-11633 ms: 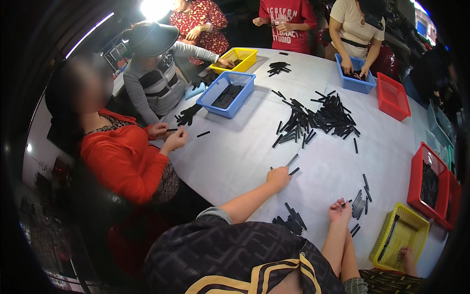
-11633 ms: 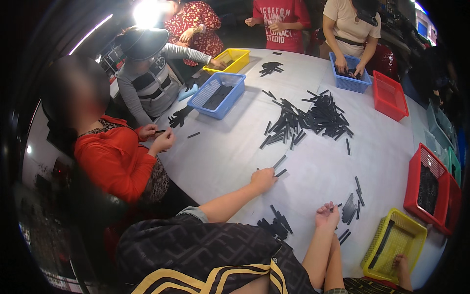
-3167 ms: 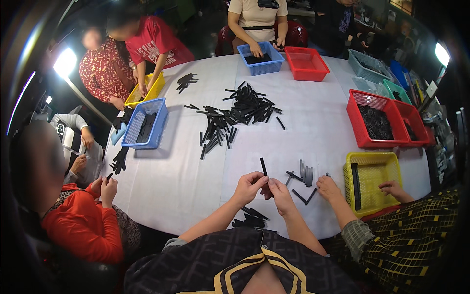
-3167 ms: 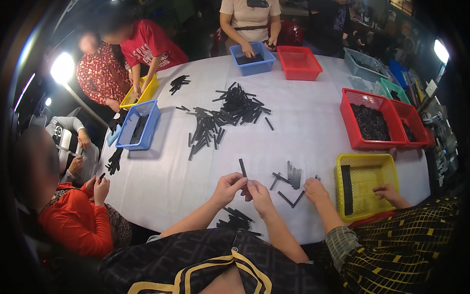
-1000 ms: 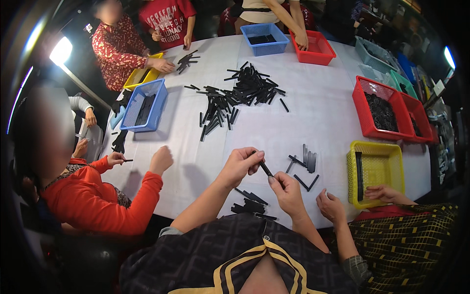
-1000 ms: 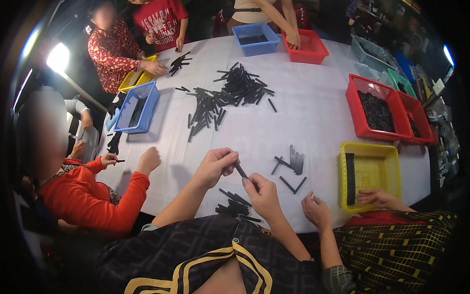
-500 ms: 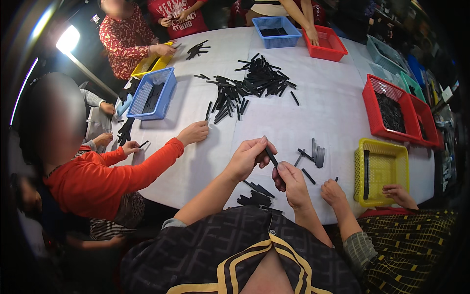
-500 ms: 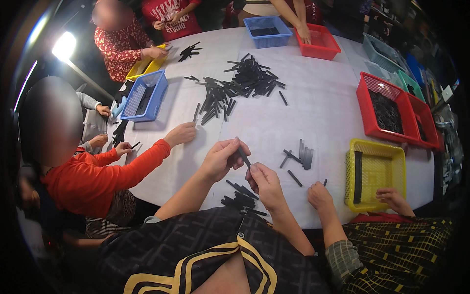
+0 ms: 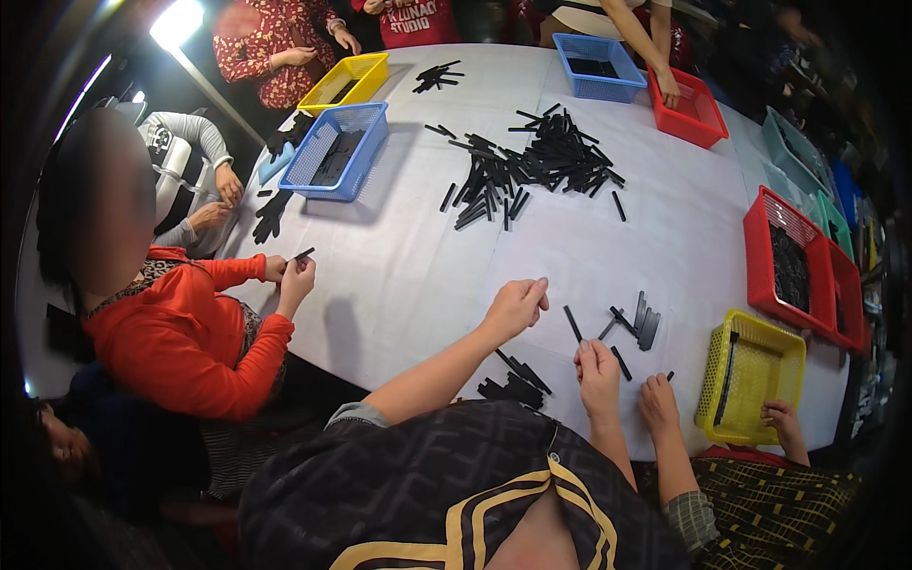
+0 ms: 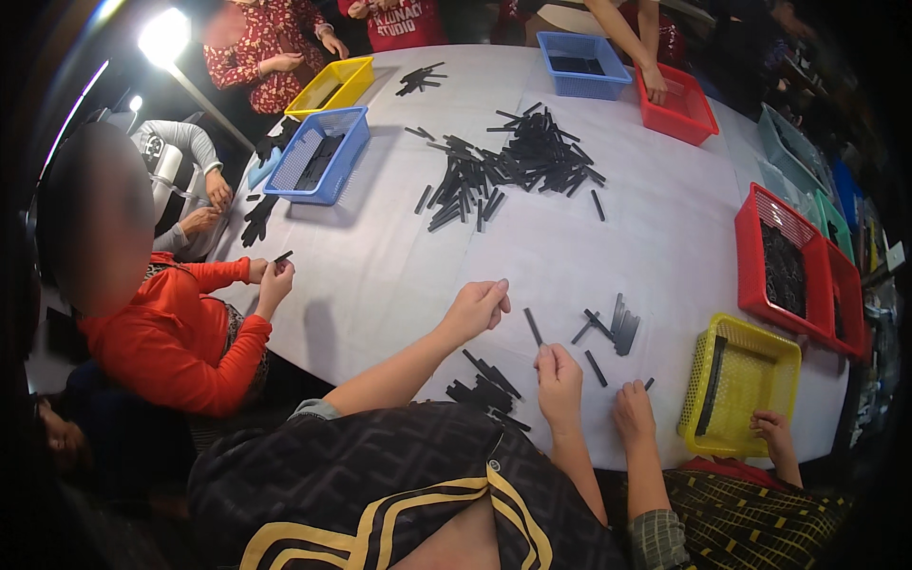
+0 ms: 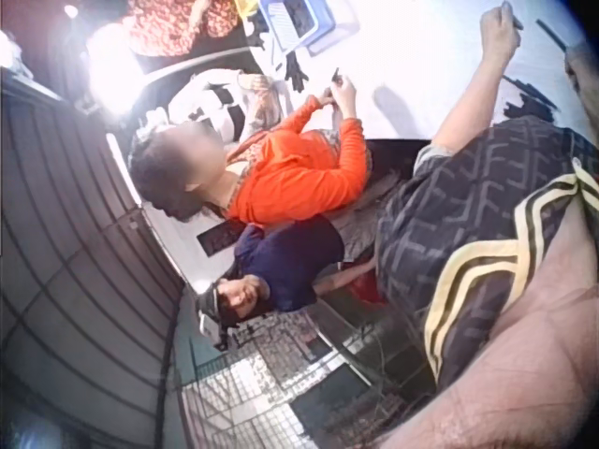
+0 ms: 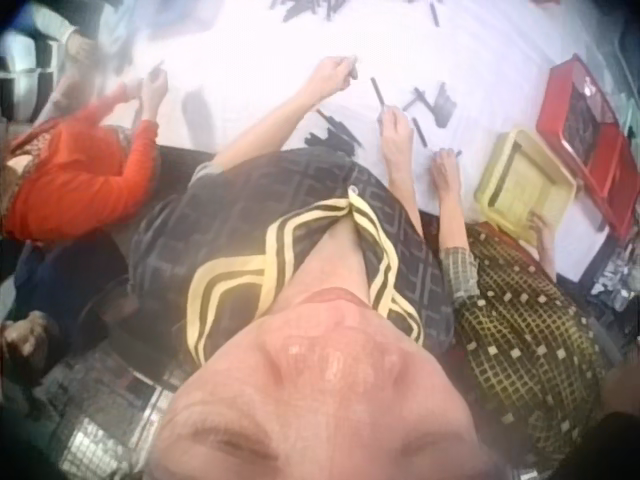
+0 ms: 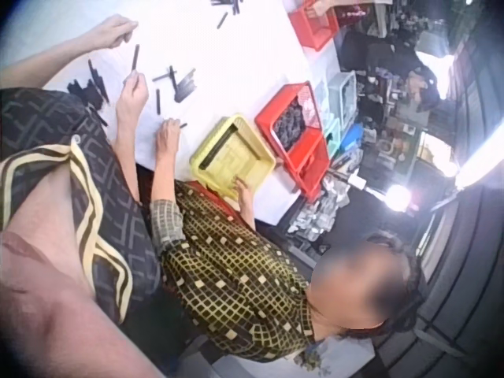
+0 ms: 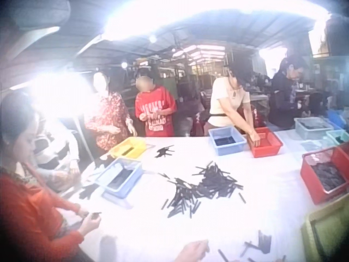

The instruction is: The person assembles small black plastic components by hand at a shared table. They pick up individual pieces, fit them together, and place the assembled units into a yellow basket while other workers perform similar tasks nearby.

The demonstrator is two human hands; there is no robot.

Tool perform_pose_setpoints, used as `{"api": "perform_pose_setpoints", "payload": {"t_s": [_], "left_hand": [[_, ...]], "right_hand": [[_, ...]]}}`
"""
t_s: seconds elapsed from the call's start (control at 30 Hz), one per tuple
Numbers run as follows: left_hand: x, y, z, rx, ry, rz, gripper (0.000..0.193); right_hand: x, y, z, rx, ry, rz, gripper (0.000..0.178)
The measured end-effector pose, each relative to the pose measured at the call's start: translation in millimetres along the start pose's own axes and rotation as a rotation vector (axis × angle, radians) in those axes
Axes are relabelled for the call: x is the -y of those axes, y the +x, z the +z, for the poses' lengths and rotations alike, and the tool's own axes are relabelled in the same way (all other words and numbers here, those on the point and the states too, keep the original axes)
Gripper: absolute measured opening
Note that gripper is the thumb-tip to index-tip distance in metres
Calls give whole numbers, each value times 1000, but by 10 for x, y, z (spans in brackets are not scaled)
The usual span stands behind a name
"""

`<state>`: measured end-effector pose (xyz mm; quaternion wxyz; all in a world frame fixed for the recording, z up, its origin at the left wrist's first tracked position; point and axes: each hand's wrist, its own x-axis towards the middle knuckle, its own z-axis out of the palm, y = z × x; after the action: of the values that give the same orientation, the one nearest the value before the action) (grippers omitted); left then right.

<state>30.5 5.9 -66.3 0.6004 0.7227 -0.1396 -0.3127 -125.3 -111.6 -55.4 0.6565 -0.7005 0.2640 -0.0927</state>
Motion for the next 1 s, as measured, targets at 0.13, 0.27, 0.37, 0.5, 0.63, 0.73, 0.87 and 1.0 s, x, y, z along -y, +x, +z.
{"api": "perform_pose_setpoints", "payload": {"t_s": [0.13,0.27,0.37,0.5,0.63,0.73,0.87,1.0], "left_hand": [[646,567,-582,-402,454,32,33],[597,828,-967,-672,732,27,40],[642,1049,-1087,-731,915,18,48],[659,1290,-1160,-730,1030,38,43],[650,1390,-1242,-687,1079,31,32],[648,1400,-1256,-619,1128,47,27],[653,1045,-1291,-497,1111,22,26],[595,603,-1287,-418,932,-96,26]], "right_hand": [[-589,212,-242,-172,-246,-38,33],[-766,337,-353,-269,-404,-1,35],[-807,458,-347,-326,-467,11,34],[-1015,637,-325,-480,-520,-156,35],[-953,701,-269,-473,-607,-134,33],[-814,632,-249,-469,-731,-6,31],[-680,529,-167,-573,-681,-2,27],[-609,417,-162,-504,-633,-36,22]]}}
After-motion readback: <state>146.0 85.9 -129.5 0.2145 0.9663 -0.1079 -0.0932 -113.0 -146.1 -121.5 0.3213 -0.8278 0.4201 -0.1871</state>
